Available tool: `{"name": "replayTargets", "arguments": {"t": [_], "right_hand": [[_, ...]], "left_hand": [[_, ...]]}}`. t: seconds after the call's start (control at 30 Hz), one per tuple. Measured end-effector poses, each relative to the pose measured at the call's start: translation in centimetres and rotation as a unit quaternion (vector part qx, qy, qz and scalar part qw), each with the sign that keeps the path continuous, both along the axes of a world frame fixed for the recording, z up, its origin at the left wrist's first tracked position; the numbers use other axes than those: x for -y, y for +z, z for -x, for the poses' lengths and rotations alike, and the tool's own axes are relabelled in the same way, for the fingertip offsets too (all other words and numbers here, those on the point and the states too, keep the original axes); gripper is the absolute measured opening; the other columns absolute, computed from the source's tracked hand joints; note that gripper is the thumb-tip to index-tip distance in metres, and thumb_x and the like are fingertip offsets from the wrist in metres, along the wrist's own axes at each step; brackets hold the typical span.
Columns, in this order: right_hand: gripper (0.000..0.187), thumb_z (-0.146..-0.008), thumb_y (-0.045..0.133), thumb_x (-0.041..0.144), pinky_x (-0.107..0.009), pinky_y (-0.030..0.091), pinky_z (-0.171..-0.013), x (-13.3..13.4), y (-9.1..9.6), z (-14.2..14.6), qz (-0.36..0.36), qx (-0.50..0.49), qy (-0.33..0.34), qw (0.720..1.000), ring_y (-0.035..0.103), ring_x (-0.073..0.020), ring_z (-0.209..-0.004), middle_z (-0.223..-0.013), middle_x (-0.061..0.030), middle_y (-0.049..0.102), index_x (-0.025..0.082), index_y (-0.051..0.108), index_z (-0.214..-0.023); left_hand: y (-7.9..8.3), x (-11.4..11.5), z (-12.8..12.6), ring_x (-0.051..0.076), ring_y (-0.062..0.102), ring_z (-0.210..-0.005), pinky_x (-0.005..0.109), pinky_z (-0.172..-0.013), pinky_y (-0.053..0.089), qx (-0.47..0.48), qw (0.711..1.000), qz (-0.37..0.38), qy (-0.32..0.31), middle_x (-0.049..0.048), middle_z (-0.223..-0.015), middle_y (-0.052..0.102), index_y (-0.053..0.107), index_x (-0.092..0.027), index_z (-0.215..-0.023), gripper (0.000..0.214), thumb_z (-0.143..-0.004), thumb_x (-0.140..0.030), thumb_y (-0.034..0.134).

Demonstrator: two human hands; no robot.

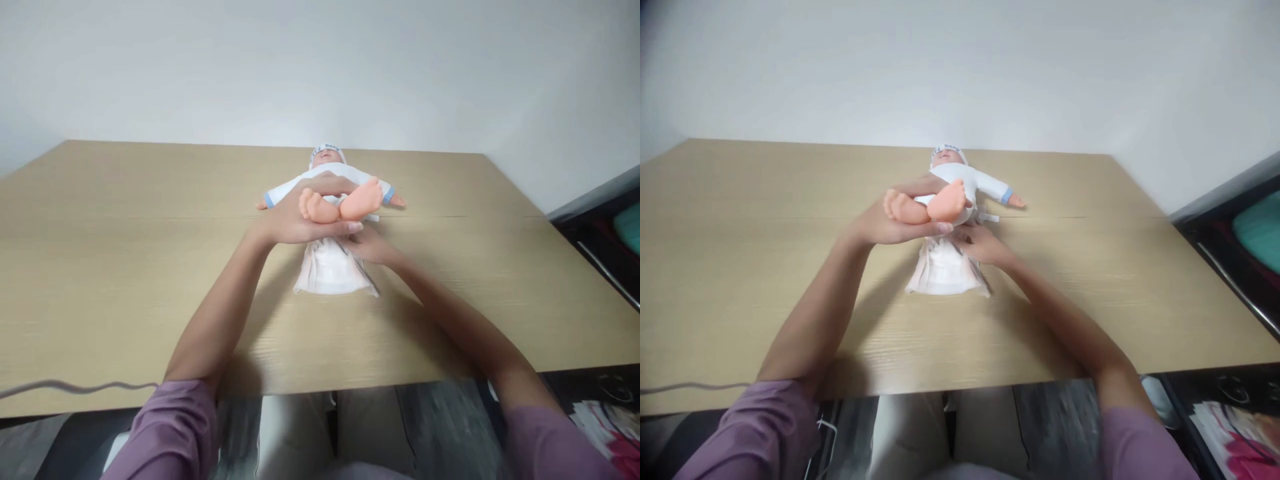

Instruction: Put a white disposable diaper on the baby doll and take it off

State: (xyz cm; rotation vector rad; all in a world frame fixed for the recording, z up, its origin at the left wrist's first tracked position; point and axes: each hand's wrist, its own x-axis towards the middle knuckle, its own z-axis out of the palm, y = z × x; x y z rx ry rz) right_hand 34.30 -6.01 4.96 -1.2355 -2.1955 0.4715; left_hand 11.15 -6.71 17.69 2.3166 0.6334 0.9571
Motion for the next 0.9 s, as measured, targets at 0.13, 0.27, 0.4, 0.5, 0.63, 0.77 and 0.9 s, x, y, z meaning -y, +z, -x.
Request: {"name": "replayTargets", "arguments": {"t": [0.13,0.27,0.4,0.5,0.63,0.77,0.9], "right_hand": [[0.035,-0.109,0.064,0.048,-0.049,0.061,-0.107,4.3,1.1,-2.3,0.009,-0.066,-0.068,0.995,0.076,-0.0312,-0.121,-0.126,-0.0094,0.080,0.022,0.074,-0.131],[0.070,-0.097,0.076,0.040,-0.056,0.053,-0.120,7.1,1.5,-2.3,-0.108,-0.088,-0.075,0.987,0.062,-0.0351,-0.145,-0.158,-0.0162,0.063,0.021,0.051,-0.159],[0.055,-0.104,0.056,0.031,-0.053,0.045,-0.129,7.2,1.3,-3.3,-0.113,-0.043,0.081,0.989,0.053,-0.0291,-0.156,-0.163,-0.0101,0.061,0.023,0.056,-0.158],[0.052,-0.101,0.053,0.025,-0.056,0.042,-0.132,6.4,0.2,-5.5,-0.106,0.027,0.127,0.986,0.052,-0.0295,-0.157,-0.161,-0.0077,0.063,0.025,0.066,-0.151],[0.049,-0.100,0.045,0.014,-0.051,0.044,-0.131,5.5,-1.8,-7.8,-0.089,0.080,0.120,0.986,0.055,-0.0249,-0.155,-0.156,-0.0089,0.067,0.023,0.077,-0.134],[0.047,-0.104,0.040,0.009,-0.048,0.050,-0.126,4.9,-2.9,-8.1,-0.131,0.051,0.142,0.980,0.061,-0.0227,-0.149,-0.148,-0.0096,0.073,0.023,0.080,-0.125],[0.045,-0.104,0.045,0.006,-0.049,0.055,-0.120,4.5,-3.0,-8.1,-0.173,0.026,0.155,0.972,0.065,-0.0236,-0.145,-0.145,-0.0082,0.074,0.027,0.079,-0.124]], "left_hand": [[-2.2,1.2,-0.6,0.028,0.072,-0.119,0.044,-0.108,0.056,-0.018,1.000,-0.003,-0.020,0.0057,-0.122,0.080,0.079,-0.024,-0.119,0.037,-0.092,-0.048,0.085],[-4.8,3.0,-0.5,0.031,0.064,-0.136,0.051,-0.121,0.050,-0.019,0.999,-0.018,-0.042,0.0105,-0.144,0.071,0.078,-0.028,-0.125,0.039,-0.093,-0.050,0.083],[-7.0,4.5,2.0,0.034,0.056,-0.148,0.055,-0.127,0.044,-0.057,0.997,-0.043,-0.005,0.0145,-0.156,0.060,0.073,-0.028,-0.137,0.051,-0.092,-0.049,0.083],[-9.0,5.0,5.4,0.034,0.056,-0.148,0.055,-0.130,0.041,-0.087,0.994,-0.039,0.043,0.0163,-0.154,0.063,0.072,-0.024,-0.136,0.049,-0.093,-0.046,0.081],[-12.4,4.9,8.9,0.032,0.052,-0.154,0.055,-0.134,0.035,-0.135,0.988,-0.034,0.060,0.0161,-0.159,0.064,0.073,-0.022,-0.135,0.041,-0.097,-0.039,0.073],[-14.5,5.0,9.9,0.034,0.046,-0.158,0.057,-0.131,0.038,-0.172,0.981,-0.066,0.054,0.0135,-0.167,0.058,0.068,-0.024,-0.146,0.046,-0.102,-0.036,0.070],[-14.2,5.1,9.9,0.035,0.048,-0.155,0.058,-0.127,0.042,-0.201,0.974,-0.100,0.034,0.0089,-0.170,0.056,0.067,-0.030,-0.149,0.041,-0.108,-0.034,0.065]]}}
